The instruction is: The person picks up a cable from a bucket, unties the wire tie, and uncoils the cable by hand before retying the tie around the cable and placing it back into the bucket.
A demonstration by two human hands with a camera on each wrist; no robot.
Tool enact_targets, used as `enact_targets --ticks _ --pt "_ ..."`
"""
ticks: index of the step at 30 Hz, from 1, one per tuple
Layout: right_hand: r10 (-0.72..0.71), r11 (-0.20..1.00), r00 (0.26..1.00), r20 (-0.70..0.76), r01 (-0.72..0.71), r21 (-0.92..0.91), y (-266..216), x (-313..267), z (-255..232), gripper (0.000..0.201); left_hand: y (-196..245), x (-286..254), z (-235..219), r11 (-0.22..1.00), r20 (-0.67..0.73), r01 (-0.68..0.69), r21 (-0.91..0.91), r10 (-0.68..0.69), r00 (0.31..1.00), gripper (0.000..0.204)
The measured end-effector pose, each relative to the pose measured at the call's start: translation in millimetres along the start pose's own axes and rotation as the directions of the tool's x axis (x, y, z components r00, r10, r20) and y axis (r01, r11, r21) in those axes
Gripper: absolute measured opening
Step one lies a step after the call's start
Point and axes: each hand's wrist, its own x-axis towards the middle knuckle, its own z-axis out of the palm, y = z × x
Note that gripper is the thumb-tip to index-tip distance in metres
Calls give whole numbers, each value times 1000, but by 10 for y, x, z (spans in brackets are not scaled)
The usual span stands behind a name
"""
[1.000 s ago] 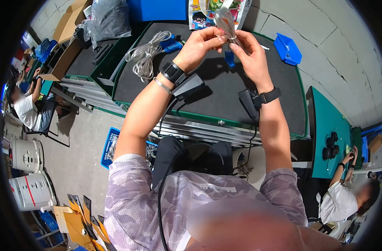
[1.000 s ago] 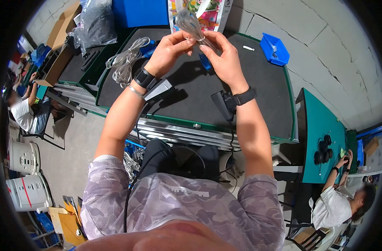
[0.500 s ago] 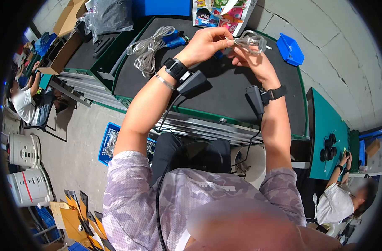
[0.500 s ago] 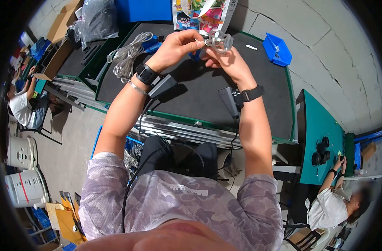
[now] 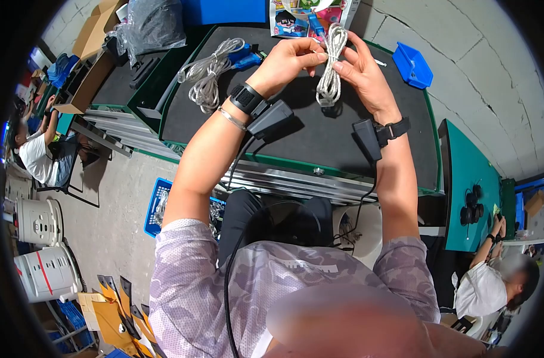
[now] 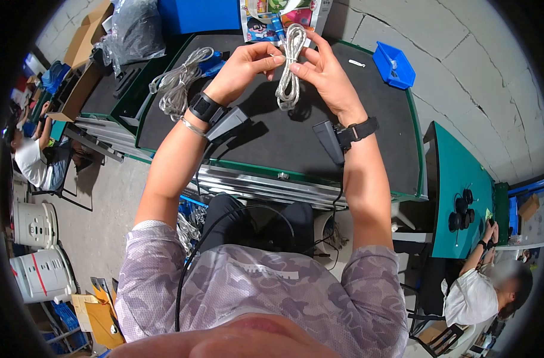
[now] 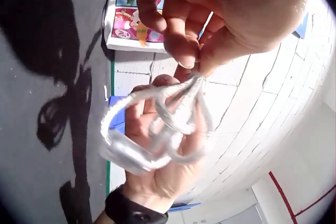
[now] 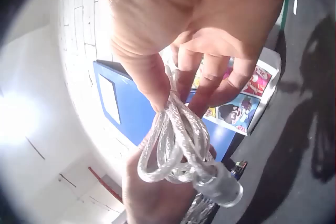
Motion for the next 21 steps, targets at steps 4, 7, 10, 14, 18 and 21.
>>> enact_targets --ticks 4,7,10,14,18,21 --pt "-122 982 993 7 121 -142 61 7 -9 74 3 2 -17 978 27 136 -156 -133 991 15" --pt "-162 962 987 3 159 -221 86 13 -15 74 -47 16 -41 933 67 238 -269 -229 971 15" --pt "-171 958 985 -20 162 -239 88 4 -7 73 -72 19 -35 900 96 267 -345 -250 964 16" --pt "-77 992 996 -45 73 -99 73 9 -35 71 -39 23 2 974 56 122 -192 -113 992 20" --pt "-70 998 995 -71 70 -2 82 28 -60 69 43 3 -36 982 -45 -66 -176 59 997 25" --pt "-64 997 995 -71 66 36 94 33 -91 66 54 52 -41 931 -93 -222 290 258 962 24"
